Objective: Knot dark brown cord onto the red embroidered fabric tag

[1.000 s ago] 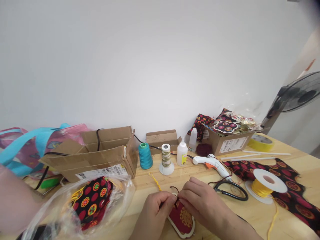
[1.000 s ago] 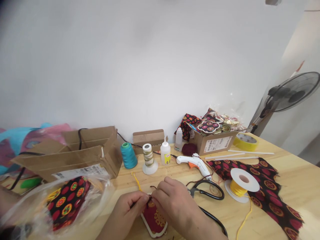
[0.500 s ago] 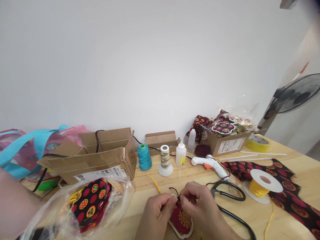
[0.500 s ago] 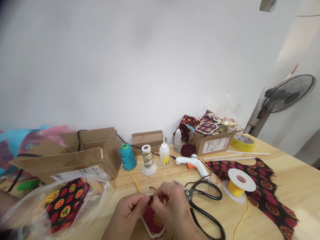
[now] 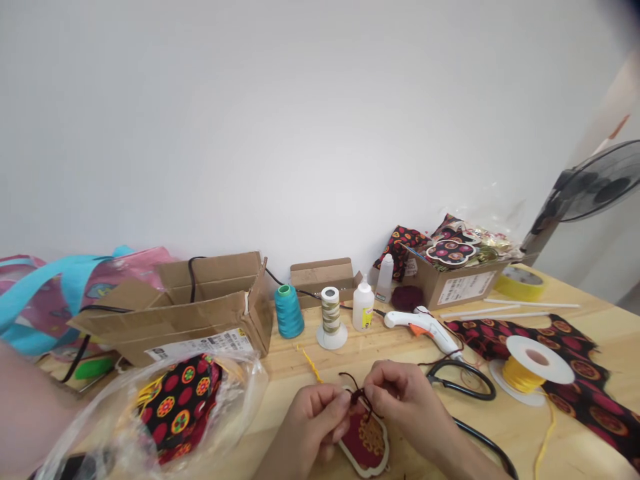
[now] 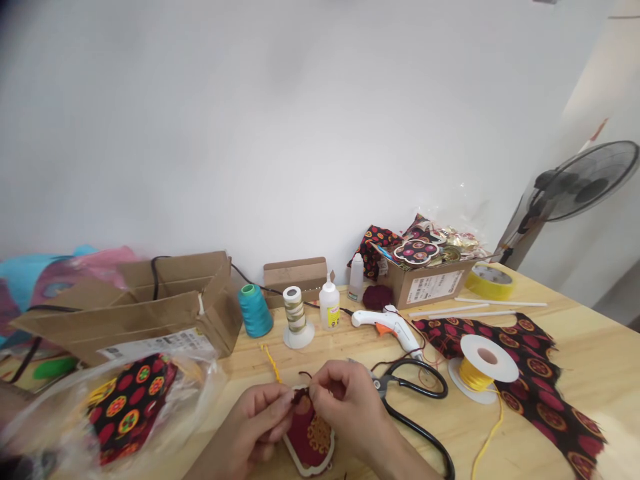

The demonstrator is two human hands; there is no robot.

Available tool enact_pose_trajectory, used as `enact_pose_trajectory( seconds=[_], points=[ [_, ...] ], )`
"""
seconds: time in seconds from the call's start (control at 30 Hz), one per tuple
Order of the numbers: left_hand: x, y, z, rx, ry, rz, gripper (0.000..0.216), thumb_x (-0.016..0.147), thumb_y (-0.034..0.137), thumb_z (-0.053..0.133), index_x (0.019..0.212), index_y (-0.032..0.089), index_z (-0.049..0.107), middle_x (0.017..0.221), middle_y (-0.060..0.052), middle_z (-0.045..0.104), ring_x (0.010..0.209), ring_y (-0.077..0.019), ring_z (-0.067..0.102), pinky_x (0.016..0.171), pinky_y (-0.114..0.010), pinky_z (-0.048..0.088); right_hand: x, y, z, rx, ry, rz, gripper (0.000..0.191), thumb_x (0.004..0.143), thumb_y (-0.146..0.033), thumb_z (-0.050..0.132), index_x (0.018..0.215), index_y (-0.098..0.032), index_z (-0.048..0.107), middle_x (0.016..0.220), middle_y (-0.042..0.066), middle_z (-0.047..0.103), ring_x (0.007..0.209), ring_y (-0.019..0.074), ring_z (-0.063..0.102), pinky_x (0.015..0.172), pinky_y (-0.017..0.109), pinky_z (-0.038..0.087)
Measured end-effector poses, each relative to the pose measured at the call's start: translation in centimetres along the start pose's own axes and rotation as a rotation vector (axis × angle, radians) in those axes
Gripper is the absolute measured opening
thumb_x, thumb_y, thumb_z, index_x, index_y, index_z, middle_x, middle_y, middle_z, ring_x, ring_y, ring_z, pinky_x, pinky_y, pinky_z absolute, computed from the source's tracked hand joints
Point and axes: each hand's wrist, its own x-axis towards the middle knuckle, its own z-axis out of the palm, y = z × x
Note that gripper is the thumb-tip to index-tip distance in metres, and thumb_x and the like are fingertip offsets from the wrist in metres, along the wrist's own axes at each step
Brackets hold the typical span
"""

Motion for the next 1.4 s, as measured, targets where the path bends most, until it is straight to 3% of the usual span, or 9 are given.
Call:
enact_pose_trajectory(
  seconds=[0.37,0.43,0.53,0.63,0.73,0.83,0.97,1.13,1.4],
  points=[
    [0.2,0.1,-0.2,-0.068,0.047,-0.008,0.028,0.071,0.040,0.056,0.064,0.013,0.053,0.042,0.010,0.030,0.037,-0.0033,0.012,0.034,-0.018,0.005,-0.5,0.2,-0.3,-0.058,-0.105,-0.068,0.026,0.077,-0.035,0.048,0.063,-0.015,0.057,0.060,0.000,0.055,0.059,0.0126,0.046,0.055,0.023,0.036],
    [0.2,0.2,-0.2,-0.063,0.047,0.001,0.028,0.072,0.039,0.055,0.064,0.013,0.054,0.041,0.010,0.030,0.037,-0.0033,0.013,0.034,-0.018,0.005,-0.5,0.2,-0.2,0.037,-0.125,-0.054,0.028,0.077,-0.039,0.050,0.062,-0.015,0.055,0.058,-0.002,0.053,0.056,0.0110,0.044,0.053,0.022,0.034],
    [0.2,0.3,-0.1,-0.052,0.033,-0.005,0.029,0.073,0.041,0.054,0.065,0.012,0.055,0.041,0.010,0.030,0.037,-0.0033,0.012,0.034,-0.018,0.005,-0.6,0.1,-0.2,0.345,-0.164,0.085,0.028,0.073,-0.041,0.057,0.063,-0.015,0.051,0.055,-0.004,0.048,0.052,0.0084,0.042,0.050,0.019,0.031],
    [0.0,0.4,-0.1,-0.029,0.004,0.003,0.032,0.072,0.043,0.054,0.063,0.013,0.055,0.040,0.010,0.029,0.036,-0.0031,0.011,0.034,-0.019,0.005,-0.7,0.1,-0.1,0.702,-0.210,0.261,0.023,0.069,-0.032,0.063,0.063,-0.014,0.051,0.057,-0.004,0.048,0.052,0.0069,0.044,0.049,0.016,0.030],
    [-0.2,0.6,0.0,-0.031,-0.007,0.008,0.033,0.071,0.044,0.055,0.061,0.013,0.054,0.040,0.010,0.030,0.036,-0.0029,0.013,0.034,-0.019,0.006,-0.7,0.1,0.1,0.919,-0.207,0.343,0.022,0.062,-0.026,0.070,0.060,-0.012,0.053,0.054,-0.003,0.050,0.050,0.0054,0.044,0.047,0.014,0.028],
    [-0.2,0.6,0.1,-0.056,0.011,-0.022,0.032,0.069,0.045,0.057,0.060,0.014,0.053,0.039,0.011,0.029,0.036,-0.0030,0.012,0.034,-0.019,0.005,-0.5,0.1,0.1,0.995,-0.196,0.393,0.024,0.057,-0.025,0.073,0.057,-0.012,0.053,0.052,-0.003,0.049,0.045,0.0039,0.041,0.041,0.013,0.020],
    [-0.1,0.6,0.1,-0.145,-0.007,-0.070,0.031,0.069,0.044,0.057,0.061,0.014,0.052,0.039,0.011,0.029,0.037,-0.0035,0.010,0.034,-0.018,0.004,-0.3,0.1,0.0,0.990,-0.269,0.431,0.023,0.060,-0.024,0.071,0.059,-0.010,0.053,0.053,0.000,0.050,0.043,0.0036,0.038,0.037,0.014,0.012],
    [-0.2,0.8,0.1,-0.200,-0.022,-0.103,0.031,0.067,0.043,0.060,0.062,0.014,0.051,0.039,0.011,0.029,0.037,-0.0035,0.012,0.035,-0.017,0.004,-0.3,0.4,0.0,1.064,-0.319,0.431,0.019,0.063,-0.019,0.070,0.061,-0.009,0.054,0.055,0.000,0.052,0.045,0.0031,0.041,0.037,0.013,0.014],
    [-0.2,0.7,0.0,-0.085,-0.007,-0.029,0.034,0.065,0.046,0.060,0.057,0.013,0.054,0.037,0.010,0.032,0.033,-0.0019,0.015,0.034,-0.019,0.006,-0.7,0.4,1.0,1.321,-0.228,0.453,0.019,0.056,-0.012,0.075,0.059,-0.009,0.056,0.053,-0.003,0.051,0.050,0.0036,0.050,0.036,0.009,0.019]
  ],
)
